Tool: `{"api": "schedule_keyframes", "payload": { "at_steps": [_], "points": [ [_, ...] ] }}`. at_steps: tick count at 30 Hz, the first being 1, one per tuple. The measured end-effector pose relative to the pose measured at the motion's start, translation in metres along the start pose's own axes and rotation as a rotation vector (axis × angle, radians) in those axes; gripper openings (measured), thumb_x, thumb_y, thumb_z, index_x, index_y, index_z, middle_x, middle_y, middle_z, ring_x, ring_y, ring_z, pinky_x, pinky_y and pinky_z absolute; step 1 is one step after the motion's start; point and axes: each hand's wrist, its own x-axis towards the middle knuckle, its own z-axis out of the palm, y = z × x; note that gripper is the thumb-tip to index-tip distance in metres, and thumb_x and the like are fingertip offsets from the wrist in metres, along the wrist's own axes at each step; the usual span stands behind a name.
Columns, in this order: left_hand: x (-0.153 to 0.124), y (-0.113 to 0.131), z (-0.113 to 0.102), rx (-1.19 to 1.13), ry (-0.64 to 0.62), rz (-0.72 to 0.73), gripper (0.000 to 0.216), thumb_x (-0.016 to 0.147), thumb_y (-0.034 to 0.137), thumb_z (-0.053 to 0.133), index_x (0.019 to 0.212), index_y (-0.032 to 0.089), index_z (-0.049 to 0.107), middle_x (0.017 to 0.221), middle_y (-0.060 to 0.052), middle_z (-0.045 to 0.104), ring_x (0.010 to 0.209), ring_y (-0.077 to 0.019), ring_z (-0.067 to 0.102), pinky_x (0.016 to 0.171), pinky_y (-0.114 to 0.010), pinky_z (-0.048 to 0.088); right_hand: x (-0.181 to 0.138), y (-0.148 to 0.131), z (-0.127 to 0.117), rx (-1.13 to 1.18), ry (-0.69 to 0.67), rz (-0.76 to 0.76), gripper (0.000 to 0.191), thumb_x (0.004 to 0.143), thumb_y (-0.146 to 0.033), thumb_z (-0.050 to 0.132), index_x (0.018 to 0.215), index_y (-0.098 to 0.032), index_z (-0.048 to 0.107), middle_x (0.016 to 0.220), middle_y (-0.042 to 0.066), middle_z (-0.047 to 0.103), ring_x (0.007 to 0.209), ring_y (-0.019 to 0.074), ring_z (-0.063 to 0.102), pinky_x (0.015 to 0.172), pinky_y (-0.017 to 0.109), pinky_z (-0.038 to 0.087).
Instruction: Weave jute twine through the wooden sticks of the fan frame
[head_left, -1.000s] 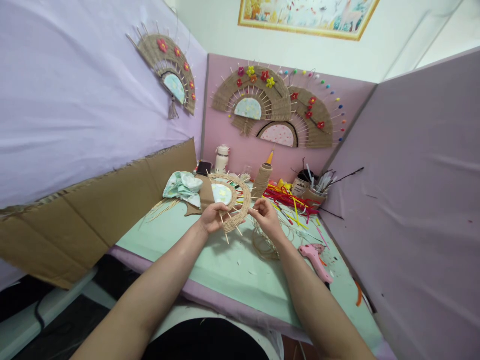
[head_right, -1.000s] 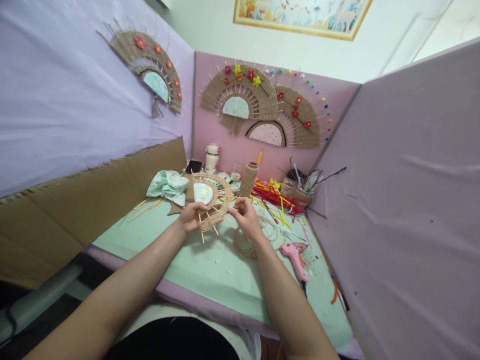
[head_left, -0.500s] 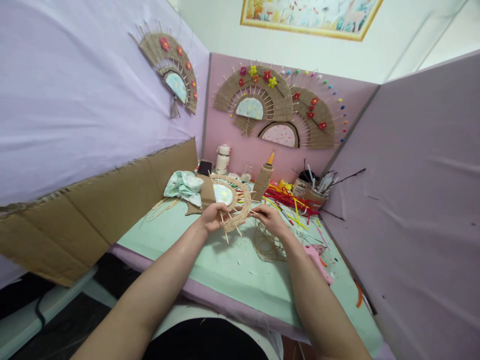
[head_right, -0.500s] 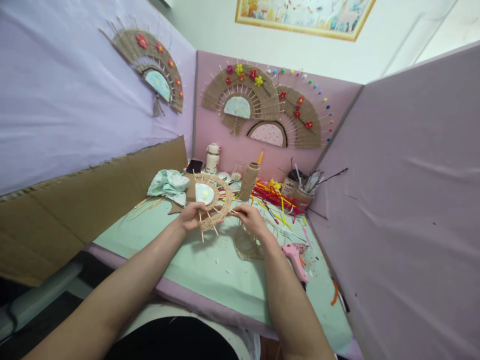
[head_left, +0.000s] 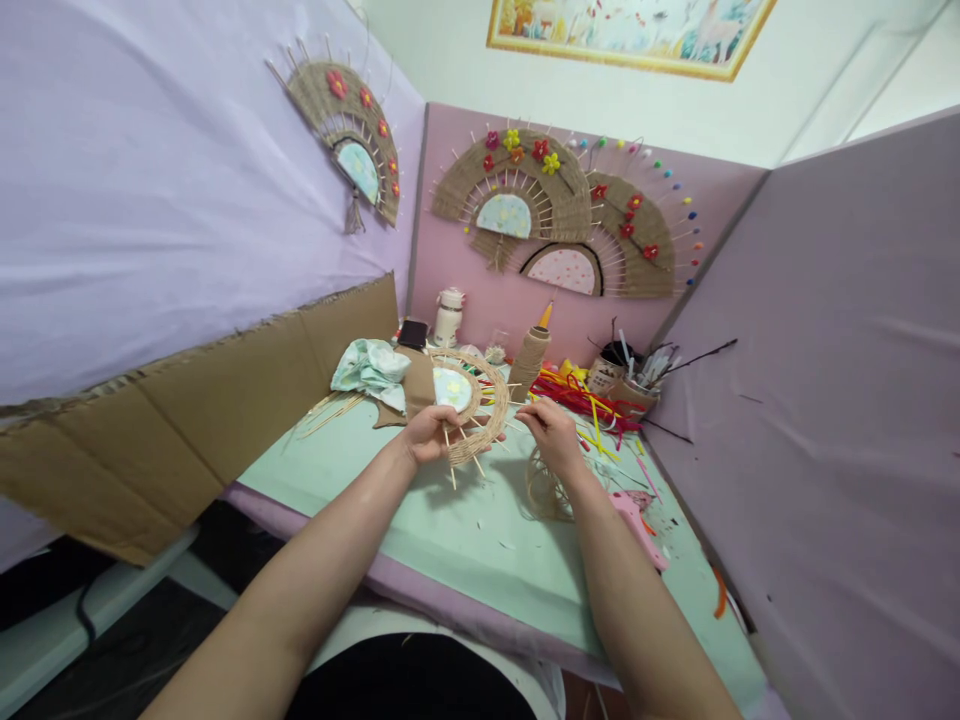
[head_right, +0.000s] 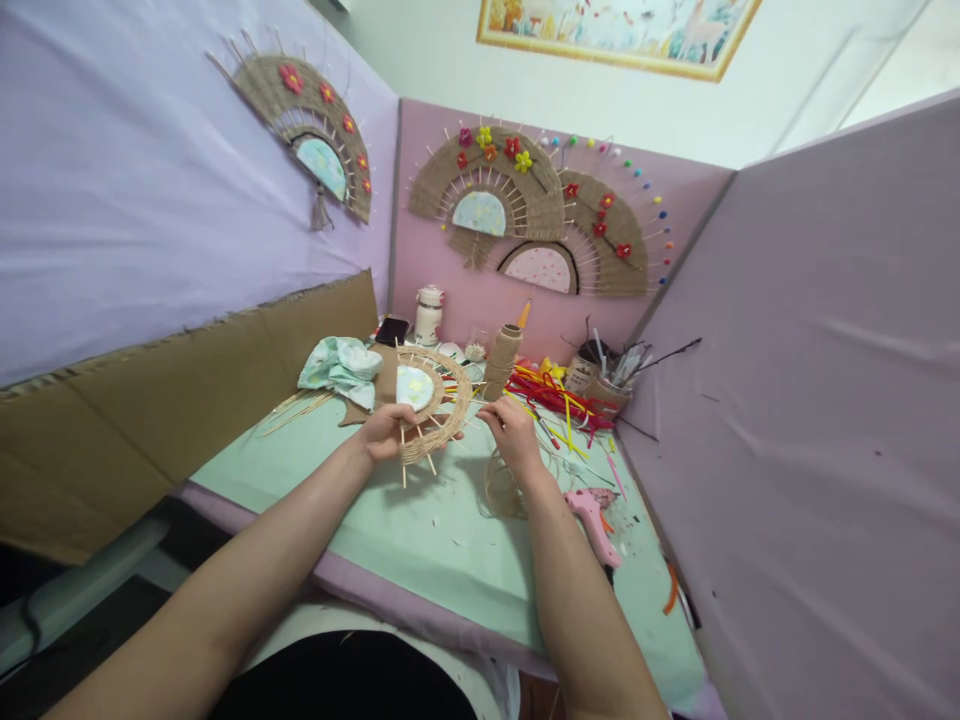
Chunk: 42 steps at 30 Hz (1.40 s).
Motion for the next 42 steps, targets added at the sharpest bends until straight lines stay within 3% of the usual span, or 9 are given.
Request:
{"api": "schedule_keyframes", "payload": {
  "at_steps": [16, 22, 26, 32, 36, 42],
  "points": [
    [0.006, 0.000, -0.017, 0.016, -0.099, -0.036, 0.071, 0.060, 0.006, 0.044, 0.131, 0.011, 0.038, 0.109, -0.014, 0.064, 0.103, -0.0308, 0.060, 0.084, -0.044, 0.046, 0.000, -0.009, -0.003, -0.121, 0.160, -0.095, 0.013, 0.087, -0.028, 0.050, 0.077, -0.020, 0.055, 0.076, 0.003, 0.055, 0.074, 0.0169, 0.052, 0.070, 0.030, 0.042],
    [0.005, -0.001, -0.014, 0.062, -0.090, -0.045, 0.072, 0.061, 0.005, 0.045, 0.132, 0.013, 0.037, 0.108, -0.011, 0.064, 0.102, -0.0311, 0.060, 0.086, -0.047, 0.045, 0.000, -0.009, -0.005, -0.081, 0.163, -0.016, 0.012, 0.083, -0.030, 0.054, 0.077, -0.020, 0.056, 0.077, 0.003, 0.056, 0.073, 0.0164, 0.052, 0.069, 0.030, 0.041],
    [0.004, -0.001, -0.014, 0.086, -0.090, -0.054, 0.071, 0.060, 0.006, 0.046, 0.131, 0.014, 0.039, 0.107, -0.011, 0.065, 0.100, -0.0330, 0.060, 0.082, -0.048, 0.047, 0.002, -0.004, -0.007, 0.150, 0.045, 0.220, 0.015, 0.079, -0.034, 0.057, 0.076, -0.019, 0.058, 0.069, 0.001, 0.056, 0.062, 0.0141, 0.048, 0.058, 0.027, 0.038],
    [0.001, -0.001, -0.011, 0.146, -0.131, -0.056, 0.069, 0.061, 0.007, 0.047, 0.130, 0.013, 0.041, 0.107, -0.012, 0.064, 0.098, -0.0333, 0.061, 0.080, -0.047, 0.048, 0.000, 0.005, -0.010, 0.750, -0.195, 0.522, 0.027, 0.071, -0.044, 0.066, 0.072, -0.019, 0.055, 0.053, -0.005, 0.041, 0.045, 0.0070, 0.031, 0.046, 0.022, 0.024],
    [-0.001, -0.003, -0.010, 0.191, -0.186, -0.038, 0.067, 0.063, 0.009, 0.049, 0.129, 0.015, 0.043, 0.109, -0.012, 0.063, 0.094, -0.0319, 0.063, 0.078, -0.046, 0.048, -0.004, 0.009, -0.009, 0.988, -0.245, 0.558, 0.029, 0.068, -0.044, 0.070, 0.074, -0.019, 0.056, 0.050, -0.007, 0.034, 0.046, 0.0066, 0.029, 0.046, 0.021, 0.021],
    [0.000, -0.003, -0.013, 0.196, -0.147, 0.034, 0.056, 0.073, 0.020, 0.049, 0.128, 0.012, 0.046, 0.107, -0.013, 0.064, 0.093, -0.0260, 0.062, 0.080, -0.039, 0.046, -0.006, 0.014, -0.007, 1.073, -0.233, 0.535, 0.027, 0.065, -0.040, 0.075, 0.074, -0.019, 0.061, 0.054, -0.005, 0.040, 0.049, 0.0071, 0.033, 0.049, 0.022, 0.026]
  ]
}}
